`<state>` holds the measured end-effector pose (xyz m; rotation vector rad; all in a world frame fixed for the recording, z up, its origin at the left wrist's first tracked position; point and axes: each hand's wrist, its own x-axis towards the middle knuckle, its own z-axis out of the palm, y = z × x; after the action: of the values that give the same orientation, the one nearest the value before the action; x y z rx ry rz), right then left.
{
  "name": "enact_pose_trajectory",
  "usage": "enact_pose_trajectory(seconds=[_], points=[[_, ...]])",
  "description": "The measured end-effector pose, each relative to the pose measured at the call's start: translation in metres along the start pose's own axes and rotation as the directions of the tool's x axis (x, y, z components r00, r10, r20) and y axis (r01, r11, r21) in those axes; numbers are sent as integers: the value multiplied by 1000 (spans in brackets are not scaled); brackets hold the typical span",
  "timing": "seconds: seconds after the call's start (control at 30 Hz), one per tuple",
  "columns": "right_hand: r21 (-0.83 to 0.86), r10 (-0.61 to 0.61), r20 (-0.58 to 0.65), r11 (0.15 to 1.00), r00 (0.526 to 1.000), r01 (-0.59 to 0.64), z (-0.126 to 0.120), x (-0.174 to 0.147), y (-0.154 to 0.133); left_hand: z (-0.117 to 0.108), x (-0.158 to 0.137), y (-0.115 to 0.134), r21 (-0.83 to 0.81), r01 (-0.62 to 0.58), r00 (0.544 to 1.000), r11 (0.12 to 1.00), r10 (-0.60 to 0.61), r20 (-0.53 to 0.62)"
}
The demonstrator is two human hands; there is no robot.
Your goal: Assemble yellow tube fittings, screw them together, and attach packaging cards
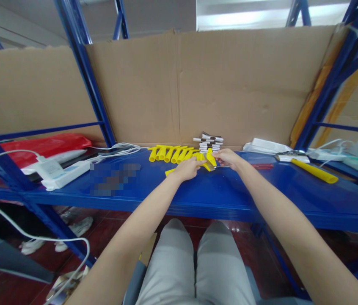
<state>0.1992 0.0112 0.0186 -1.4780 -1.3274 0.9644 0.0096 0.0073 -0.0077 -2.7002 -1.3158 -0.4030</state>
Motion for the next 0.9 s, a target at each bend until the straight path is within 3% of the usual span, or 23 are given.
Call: enact_pose_trajectory(seconds=[0.27, 0.63, 0.9], points=[[-39, -13, -43, 999, 999, 12, 10, -1, 3, -1, 0, 0, -6, -25, 1000, 1000, 25, -5], [115, -10, -87, 993, 996, 20, 5, 4, 3, -3, -1, 1, -20, -20, 1000, 1000, 20, 15], [22, -16, -84, 1000, 996, 18, 6, 2, 4, 0, 0, -1, -4, -19, 998, 1000, 19, 63]])
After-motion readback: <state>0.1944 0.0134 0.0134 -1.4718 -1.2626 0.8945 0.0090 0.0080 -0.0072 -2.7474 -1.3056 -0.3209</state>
